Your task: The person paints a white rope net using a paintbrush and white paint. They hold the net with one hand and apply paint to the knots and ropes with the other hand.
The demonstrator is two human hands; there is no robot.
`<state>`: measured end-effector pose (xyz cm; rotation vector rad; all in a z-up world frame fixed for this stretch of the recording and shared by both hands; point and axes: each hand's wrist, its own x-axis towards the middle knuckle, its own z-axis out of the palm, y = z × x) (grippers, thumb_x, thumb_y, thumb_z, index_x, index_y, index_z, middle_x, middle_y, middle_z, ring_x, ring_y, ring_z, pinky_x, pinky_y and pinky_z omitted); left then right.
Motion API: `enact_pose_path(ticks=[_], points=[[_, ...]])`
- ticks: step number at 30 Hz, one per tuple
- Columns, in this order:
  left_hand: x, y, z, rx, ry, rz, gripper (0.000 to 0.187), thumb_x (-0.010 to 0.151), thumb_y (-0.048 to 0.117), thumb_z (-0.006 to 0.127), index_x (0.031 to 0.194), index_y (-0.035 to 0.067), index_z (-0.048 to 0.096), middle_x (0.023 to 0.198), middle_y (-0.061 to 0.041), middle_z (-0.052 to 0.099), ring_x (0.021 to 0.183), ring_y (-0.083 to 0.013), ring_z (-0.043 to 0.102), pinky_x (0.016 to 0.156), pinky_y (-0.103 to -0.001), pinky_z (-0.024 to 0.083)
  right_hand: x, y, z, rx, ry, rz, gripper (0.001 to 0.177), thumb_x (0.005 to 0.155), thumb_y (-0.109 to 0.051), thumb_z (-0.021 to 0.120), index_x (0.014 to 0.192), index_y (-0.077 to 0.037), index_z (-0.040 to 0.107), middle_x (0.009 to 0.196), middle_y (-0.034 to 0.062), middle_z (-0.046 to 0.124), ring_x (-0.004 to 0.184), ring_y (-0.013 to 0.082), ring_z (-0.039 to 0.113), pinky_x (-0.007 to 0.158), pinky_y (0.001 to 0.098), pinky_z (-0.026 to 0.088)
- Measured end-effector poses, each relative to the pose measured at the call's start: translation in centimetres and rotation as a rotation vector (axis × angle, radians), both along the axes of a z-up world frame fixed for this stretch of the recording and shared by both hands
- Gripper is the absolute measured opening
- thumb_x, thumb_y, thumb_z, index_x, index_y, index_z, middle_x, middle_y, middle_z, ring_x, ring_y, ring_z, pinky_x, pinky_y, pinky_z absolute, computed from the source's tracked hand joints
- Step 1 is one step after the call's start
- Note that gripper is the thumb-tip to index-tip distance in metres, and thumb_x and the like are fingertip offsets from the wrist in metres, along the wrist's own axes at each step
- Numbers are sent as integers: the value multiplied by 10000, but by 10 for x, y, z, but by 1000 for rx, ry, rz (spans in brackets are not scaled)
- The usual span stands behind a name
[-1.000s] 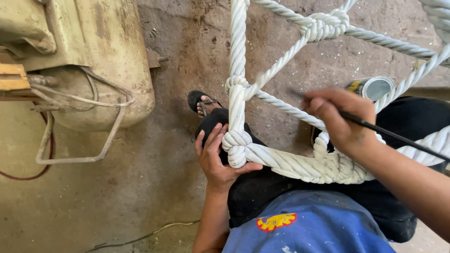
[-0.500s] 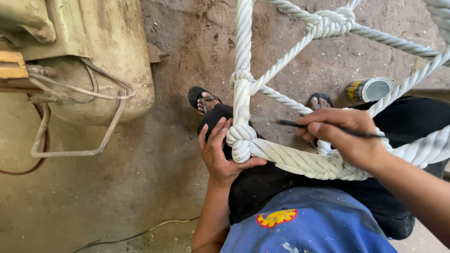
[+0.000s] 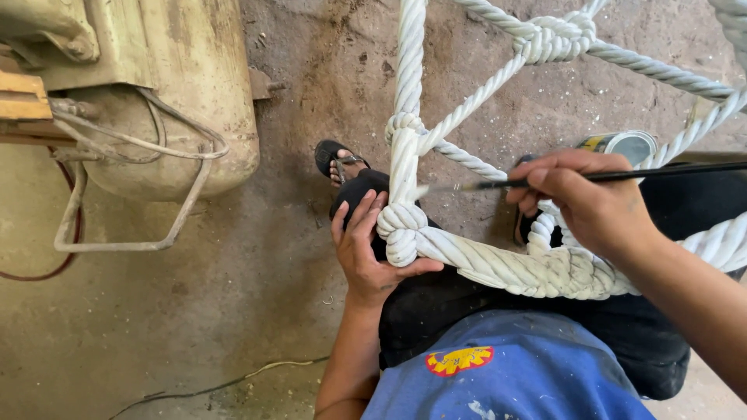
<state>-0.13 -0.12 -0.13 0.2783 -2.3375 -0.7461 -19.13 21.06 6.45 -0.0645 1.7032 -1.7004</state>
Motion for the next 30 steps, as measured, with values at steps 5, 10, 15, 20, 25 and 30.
enact_pose_path(ticks=[5, 10, 15, 20, 25, 30], points=[[1, 1, -1, 15, 1, -9, 979, 643, 759, 780, 1190, -15, 533, 1191, -177, 740, 1218, -309, 690, 1206, -489, 347, -1, -4, 6, -25, 75, -128, 204, 969, 91, 510, 1086, 170, 658, 902, 303, 692, 734, 309, 677, 701, 285, 567], [0, 2, 0, 13, 8, -3, 987, 651, 768, 763, 1194, -28, 549, 1218, -173, 734, 1227, -284, 687, 1203, -464, 350, 12, 7, -6, -80, -21, -59, 223, 858, 75, 539, 971, 212, 675, 820, 366, 683, 739, 409, 692, 657, 352, 540], [-3, 3, 1, 5, 39, 2, 987, 672, 765, 750, 1197, -47, 552, 1212, -178, 728, 1211, -318, 699, 1197, -494, 364, -2, -8, 4, -42, -36, -41, 229, 891, 49, 524, 992, 191, 674, 766, 337, 663, 629, 374, 628, 625, 359, 530], [-4, 1, 2, -18, 72, 9, 966, 676, 767, 735, 1171, -47, 572, 1192, -183, 733, 1190, -307, 705, 1185, -468, 388, -40, -25, -22, 21, -87, -89, 175, 953, 94, 467, 900, 111, 633, 841, 244, 663, 665, 253, 632, 601, 255, 574], [9, -5, -2, 97, -93, -90, 1101, 638, 737, 786, 1383, -10, 474, 1444, -141, 602, 1407, -312, 562, 1268, -535, 283, -24, 5, -41, -297, -538, -354, 285, 1001, -151, 454, 1098, -17, 685, 915, 168, 681, 833, 229, 656, 749, 342, 549], [1, -6, 49, 103, -36, -102, 747, 818, 547, 716, 1303, 10, 534, 1299, -175, 516, 1217, -362, 503, 1062, -508, 420, 44, 21, -14, -555, -439, -462, 451, 947, -233, 507, 1292, 20, 651, 1179, 250, 706, 1088, 328, 687, 850, 402, 549]])
